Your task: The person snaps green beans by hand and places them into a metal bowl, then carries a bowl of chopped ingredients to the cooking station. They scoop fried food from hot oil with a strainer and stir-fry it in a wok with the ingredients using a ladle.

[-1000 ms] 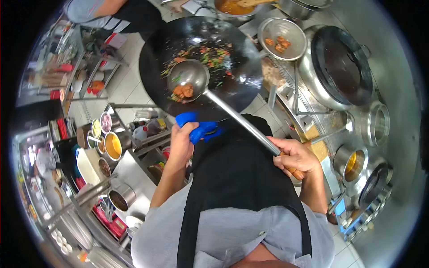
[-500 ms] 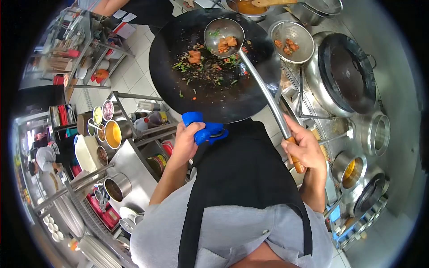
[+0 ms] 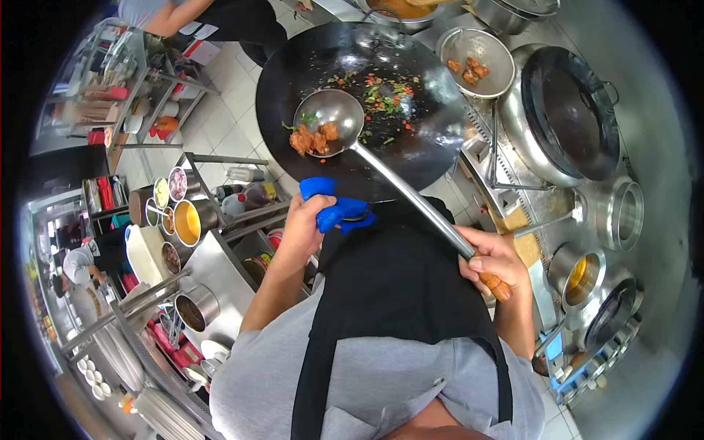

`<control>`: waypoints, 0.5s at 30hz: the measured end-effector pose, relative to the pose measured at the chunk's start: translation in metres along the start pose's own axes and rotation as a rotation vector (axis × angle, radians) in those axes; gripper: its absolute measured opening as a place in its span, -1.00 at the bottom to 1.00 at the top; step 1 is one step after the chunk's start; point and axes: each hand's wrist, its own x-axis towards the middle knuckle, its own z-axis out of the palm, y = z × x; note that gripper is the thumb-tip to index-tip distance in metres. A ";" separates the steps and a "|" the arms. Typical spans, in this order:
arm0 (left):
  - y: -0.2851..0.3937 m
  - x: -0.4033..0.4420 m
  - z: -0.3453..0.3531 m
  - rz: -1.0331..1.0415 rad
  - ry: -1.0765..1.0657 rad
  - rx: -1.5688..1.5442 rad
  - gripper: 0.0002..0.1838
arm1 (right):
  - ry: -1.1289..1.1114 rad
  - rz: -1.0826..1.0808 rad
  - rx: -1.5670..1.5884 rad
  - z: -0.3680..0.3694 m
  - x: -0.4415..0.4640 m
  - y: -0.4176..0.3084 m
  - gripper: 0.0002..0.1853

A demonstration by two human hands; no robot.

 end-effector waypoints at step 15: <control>-0.011 -0.001 -0.032 0.108 0.040 -0.099 -0.76 | 0.596 -0.396 -0.307 -0.068 -0.022 -0.034 -0.18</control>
